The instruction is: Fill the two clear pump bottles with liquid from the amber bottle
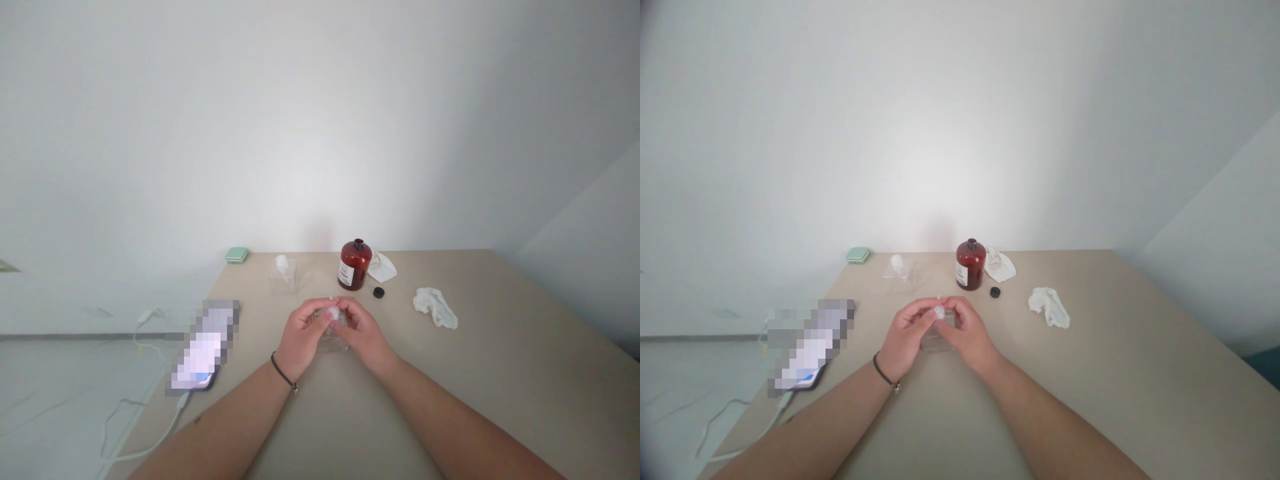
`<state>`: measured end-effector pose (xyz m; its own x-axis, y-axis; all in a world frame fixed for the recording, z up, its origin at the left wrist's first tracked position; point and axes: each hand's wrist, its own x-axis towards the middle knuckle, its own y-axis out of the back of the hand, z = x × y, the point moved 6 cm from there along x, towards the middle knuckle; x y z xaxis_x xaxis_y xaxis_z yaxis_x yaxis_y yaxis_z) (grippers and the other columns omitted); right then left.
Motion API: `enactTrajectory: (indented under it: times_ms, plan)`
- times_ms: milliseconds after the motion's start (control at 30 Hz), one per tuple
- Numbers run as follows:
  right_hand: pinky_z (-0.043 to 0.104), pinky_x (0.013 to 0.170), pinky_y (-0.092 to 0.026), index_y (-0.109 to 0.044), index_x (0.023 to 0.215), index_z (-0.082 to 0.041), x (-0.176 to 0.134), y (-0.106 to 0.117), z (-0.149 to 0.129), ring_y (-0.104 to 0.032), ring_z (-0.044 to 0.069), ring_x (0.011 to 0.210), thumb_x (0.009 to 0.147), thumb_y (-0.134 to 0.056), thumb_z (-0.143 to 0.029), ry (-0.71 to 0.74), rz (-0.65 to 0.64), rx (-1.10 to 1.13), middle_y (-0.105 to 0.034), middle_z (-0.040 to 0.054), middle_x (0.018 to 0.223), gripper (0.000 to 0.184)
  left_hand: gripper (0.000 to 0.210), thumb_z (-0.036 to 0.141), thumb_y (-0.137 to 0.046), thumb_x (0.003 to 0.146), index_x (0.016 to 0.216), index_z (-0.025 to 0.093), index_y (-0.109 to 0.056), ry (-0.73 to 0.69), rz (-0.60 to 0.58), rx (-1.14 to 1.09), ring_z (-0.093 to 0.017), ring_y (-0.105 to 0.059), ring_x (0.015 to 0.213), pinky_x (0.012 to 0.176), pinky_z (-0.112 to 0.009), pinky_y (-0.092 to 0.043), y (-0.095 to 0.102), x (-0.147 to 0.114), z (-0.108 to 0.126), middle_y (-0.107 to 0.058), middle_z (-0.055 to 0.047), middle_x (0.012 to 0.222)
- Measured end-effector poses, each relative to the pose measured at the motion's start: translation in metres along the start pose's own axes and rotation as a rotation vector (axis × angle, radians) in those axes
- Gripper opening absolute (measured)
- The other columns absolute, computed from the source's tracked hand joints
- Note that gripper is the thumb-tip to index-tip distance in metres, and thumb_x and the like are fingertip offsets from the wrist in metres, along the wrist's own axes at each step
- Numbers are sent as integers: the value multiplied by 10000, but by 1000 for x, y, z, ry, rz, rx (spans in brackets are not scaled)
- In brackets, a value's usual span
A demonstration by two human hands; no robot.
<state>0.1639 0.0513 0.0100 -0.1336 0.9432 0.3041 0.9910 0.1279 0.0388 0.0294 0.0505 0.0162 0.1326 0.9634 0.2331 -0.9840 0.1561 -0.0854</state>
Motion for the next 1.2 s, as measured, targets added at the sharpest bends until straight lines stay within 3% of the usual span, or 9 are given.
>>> enactTrajectory:
  times_ms: [467, 1200]
  plan:
    - [428, 972, -449, -676, 945, -247, 1, 2, -1, -597, 236, 1015, 797, -720, -476, 38, 22, -52, -637, 55, 1050, 276, 247, 376, -693, 849, 1005, 194, -753, -14, 8, -5, -238, -661, 1093, 1013, -362, -472, 0, 1, 1, -742, -94, 1118]
    - [420, 986, -449, -686, 931, -242, 1, 0, -3, -594, 230, 1033, 820, -707, -410, 37, -16, -81, -631, 56, 1056, 202, 235, 374, -683, 860, 1005, 201, -750, -25, 2, 13, -228, -662, 1078, 993, -346, -482, 1, 1, -1, -739, -89, 1117]
